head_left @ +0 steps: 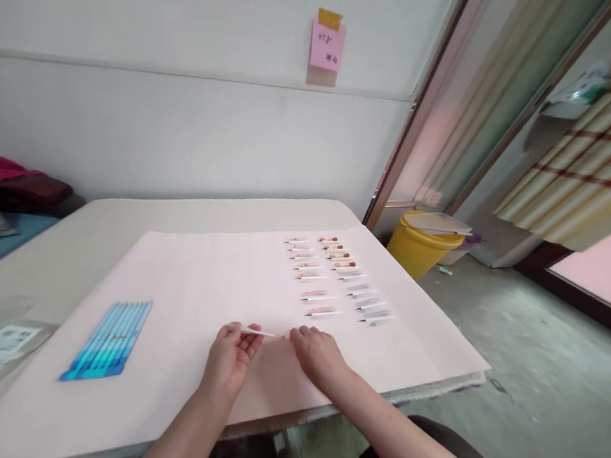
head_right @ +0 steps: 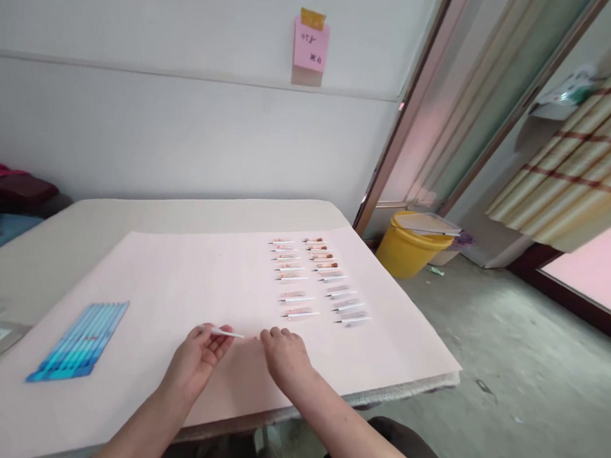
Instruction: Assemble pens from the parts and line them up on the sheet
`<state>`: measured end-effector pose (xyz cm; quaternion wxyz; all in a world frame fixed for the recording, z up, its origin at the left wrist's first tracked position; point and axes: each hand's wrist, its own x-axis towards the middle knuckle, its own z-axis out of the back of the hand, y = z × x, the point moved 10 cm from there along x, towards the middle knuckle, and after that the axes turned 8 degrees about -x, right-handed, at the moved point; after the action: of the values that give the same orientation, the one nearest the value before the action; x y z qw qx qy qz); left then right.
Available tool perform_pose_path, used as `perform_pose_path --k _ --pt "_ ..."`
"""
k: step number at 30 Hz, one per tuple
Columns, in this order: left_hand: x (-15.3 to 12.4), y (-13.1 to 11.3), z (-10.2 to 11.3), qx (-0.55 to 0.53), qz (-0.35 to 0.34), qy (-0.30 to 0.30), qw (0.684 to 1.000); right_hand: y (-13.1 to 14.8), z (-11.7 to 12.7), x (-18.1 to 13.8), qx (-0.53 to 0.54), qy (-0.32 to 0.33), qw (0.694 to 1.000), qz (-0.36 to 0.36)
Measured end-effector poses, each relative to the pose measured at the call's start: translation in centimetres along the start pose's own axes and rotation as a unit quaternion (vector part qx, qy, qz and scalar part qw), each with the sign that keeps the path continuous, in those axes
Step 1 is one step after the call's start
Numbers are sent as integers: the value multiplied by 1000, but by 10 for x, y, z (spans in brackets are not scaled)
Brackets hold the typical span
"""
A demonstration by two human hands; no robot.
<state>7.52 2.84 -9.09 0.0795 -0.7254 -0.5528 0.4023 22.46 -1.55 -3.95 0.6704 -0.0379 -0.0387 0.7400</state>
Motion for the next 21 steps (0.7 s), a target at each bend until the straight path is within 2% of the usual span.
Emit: perform_pose_path --k 5,16,21 --pt "0 2 -2 -5 -1 -4 1000 6 6 -2 29 -13 999 19" --pt "1 -4 2 -9 -26 -9 1000 1 11 -4 32 -9 999 4" --pt "-3 -4 -5 16 -33 10 999 3 14 -4 79 -25 996 18"
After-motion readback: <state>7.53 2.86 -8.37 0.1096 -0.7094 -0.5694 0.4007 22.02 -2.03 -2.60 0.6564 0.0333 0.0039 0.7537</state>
